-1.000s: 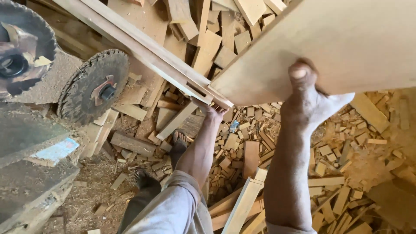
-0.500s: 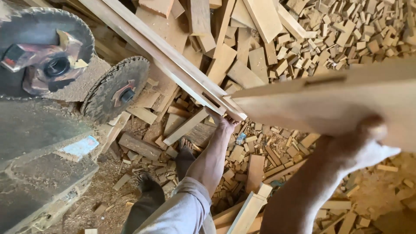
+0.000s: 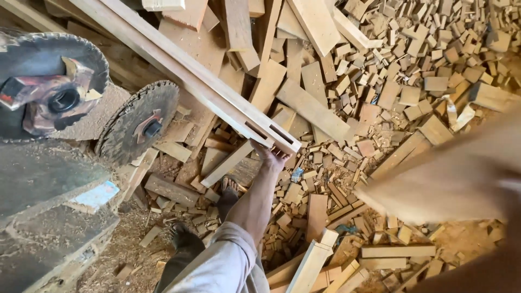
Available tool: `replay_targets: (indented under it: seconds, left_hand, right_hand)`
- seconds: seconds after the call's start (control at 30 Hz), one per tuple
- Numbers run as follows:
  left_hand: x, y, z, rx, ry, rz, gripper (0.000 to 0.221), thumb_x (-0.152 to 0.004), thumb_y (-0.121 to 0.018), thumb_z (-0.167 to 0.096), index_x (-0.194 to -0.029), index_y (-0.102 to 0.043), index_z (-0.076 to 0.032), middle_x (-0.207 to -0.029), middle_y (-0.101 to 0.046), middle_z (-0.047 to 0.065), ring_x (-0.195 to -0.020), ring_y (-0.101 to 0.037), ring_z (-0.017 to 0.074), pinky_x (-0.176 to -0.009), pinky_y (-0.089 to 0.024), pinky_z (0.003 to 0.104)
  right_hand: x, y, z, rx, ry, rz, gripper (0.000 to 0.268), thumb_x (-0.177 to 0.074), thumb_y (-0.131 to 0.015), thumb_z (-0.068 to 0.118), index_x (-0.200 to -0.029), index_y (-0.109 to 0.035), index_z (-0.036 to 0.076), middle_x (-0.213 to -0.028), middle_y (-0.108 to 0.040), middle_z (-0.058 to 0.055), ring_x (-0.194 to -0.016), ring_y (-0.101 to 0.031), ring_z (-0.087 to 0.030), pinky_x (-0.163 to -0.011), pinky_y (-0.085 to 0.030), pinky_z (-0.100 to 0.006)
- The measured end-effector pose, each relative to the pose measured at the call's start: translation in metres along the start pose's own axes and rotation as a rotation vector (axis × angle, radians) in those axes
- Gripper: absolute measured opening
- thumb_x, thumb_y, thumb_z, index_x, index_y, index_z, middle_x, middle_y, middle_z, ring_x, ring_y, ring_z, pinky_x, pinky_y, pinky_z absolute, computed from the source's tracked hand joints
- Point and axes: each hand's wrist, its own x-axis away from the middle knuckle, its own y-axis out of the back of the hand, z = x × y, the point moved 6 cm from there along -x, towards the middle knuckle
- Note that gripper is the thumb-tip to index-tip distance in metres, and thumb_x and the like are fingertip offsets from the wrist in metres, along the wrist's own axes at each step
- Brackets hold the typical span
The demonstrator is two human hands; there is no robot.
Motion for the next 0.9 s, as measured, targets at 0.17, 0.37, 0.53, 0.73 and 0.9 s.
replay_targets:
  seconds: [0.17, 0.37, 0.53, 0.73, 0.9]
  left_hand:
    - [-0.005, 0.003, -0.001, 0.0, 0.02, -0.015, 0.116, -0.078, -0.026, -0.091, -0.162, -0.034, -0.012, -0.159, -0.042, 0.032, -0.144, -0.045, 0.0514, -0.11, -0.043, 0.069]
    - [-0.01, 0.022, 0.007, 0.008, 0.056, -0.063, 0.116, -0.078, -0.026, -0.091, -0.163, -0.033, -0.012, -0.159, -0.042, 0.032, -0.144, -0.045, 0.0518, -0.109, -0.044, 0.069]
    - [-0.037, 0.04, 0.018, 0.057, 0.093, -0.082, 0.127, -0.068, -0.031, -0.097, -0.166, -0.015, -0.019, -0.168, -0.021, 0.028, -0.153, -0.027, 0.0489, -0.119, -0.026, 0.072]
    - [-0.044, 0.042, 0.017, 0.051, 0.065, -0.07, 0.128, -0.066, -0.033, -0.099, -0.166, -0.014, -0.021, -0.164, -0.024, 0.026, -0.149, -0.03, 0.0479, -0.119, -0.026, 0.072]
    - [-0.047, 0.046, 0.015, 0.039, 0.036, -0.06, 0.129, -0.065, -0.035, -0.101, -0.166, -0.014, -0.023, -0.161, -0.027, 0.025, -0.146, -0.034, 0.047, -0.119, -0.027, 0.072]
  right_hand:
    - [0.011, -0.102, -0.062, 0.419, 1.065, 0.15, 0.085, -0.08, -0.083, 0.043, -0.143, -0.04, 0.005, -0.108, -0.075, -0.022, -0.064, -0.073, -0.029, -0.045, -0.067, -0.033]
    - [-0.04, -0.163, -0.163, 1.034, 0.865, 0.4, 0.092, -0.087, -0.056, 0.066, -0.166, -0.013, 0.044, -0.107, -0.063, -0.012, -0.095, -0.06, -0.026, -0.065, -0.059, -0.038]
    - [-0.03, -0.155, -0.131, 1.154, 0.955, 0.376, 0.091, -0.088, -0.059, 0.061, -0.166, -0.015, 0.042, -0.103, -0.067, -0.008, -0.092, -0.065, -0.025, -0.064, -0.064, -0.035]
    - [-0.016, -0.147, -0.096, 1.299, 0.825, 0.471, 0.095, -0.089, -0.059, 0.06, -0.167, -0.007, 0.045, -0.101, -0.064, -0.005, -0.089, -0.064, -0.021, -0.068, -0.064, -0.031]
    - [0.003, -0.141, -0.051, 1.321, 0.78, 0.543, 0.093, -0.091, -0.065, 0.046, -0.166, -0.012, 0.046, -0.092, -0.069, -0.003, -0.083, -0.068, -0.02, -0.069, -0.067, -0.031]
